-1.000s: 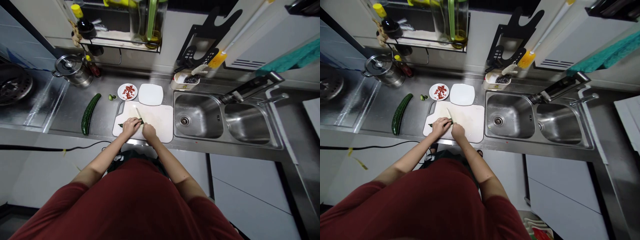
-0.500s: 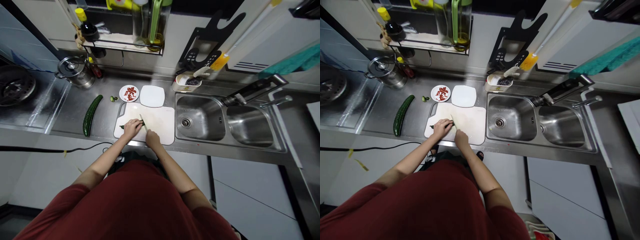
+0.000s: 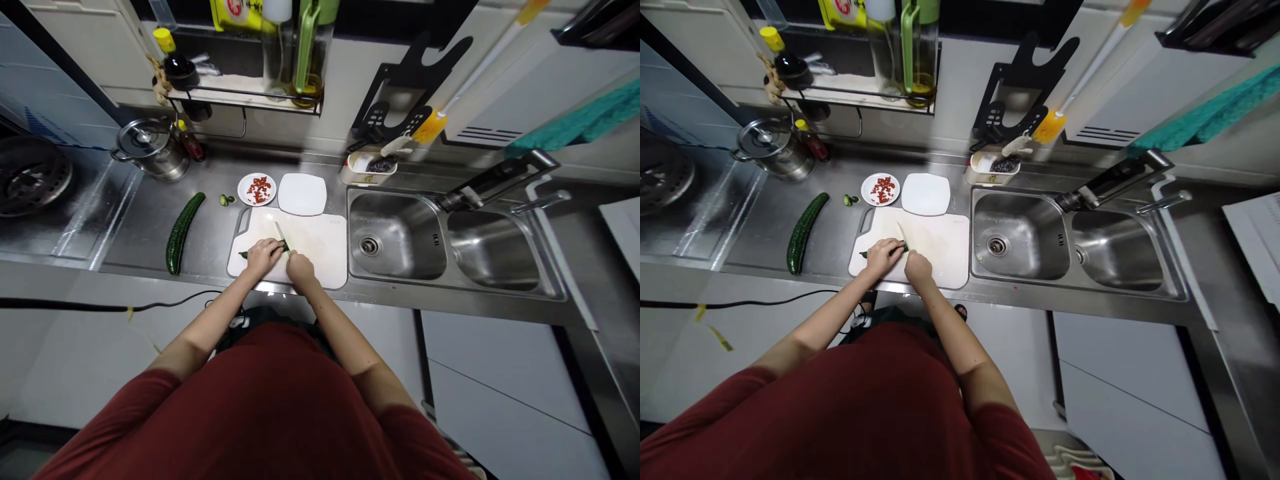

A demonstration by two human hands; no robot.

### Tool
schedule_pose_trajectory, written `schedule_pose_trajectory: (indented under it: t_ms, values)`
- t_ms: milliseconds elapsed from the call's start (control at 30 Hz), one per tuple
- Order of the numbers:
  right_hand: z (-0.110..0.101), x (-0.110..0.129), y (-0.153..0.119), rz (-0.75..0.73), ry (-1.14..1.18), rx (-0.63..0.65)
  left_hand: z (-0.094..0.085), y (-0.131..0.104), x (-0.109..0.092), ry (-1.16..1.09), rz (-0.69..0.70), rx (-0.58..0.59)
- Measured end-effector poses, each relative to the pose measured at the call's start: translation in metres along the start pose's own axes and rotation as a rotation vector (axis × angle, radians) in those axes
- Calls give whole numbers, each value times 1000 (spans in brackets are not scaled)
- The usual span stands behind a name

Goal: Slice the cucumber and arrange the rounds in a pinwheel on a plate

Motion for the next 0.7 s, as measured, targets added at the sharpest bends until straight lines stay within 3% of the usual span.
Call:
schedule_pose_trajectory:
  t_ms: [167,300,700]
  values:
    - [20,-15,-22,34,-26,54,-2,1,-1,-26,-5,3]
    - [23,-20,-32,49,-38,45,-4,1,-2,-32,2,1]
    - [-8,6,3,-20,-7,30,-4,6,6,-69,-25,-3]
Point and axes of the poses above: each hand's wrist, its own y-axis towards the middle knuckle, its own z-axis out of the palm, x = y × z, the point moved 10 cm from there along y, towards the middle knuckle, and after that the axes turned 4 degrees about -y, right-handed, at the moved point
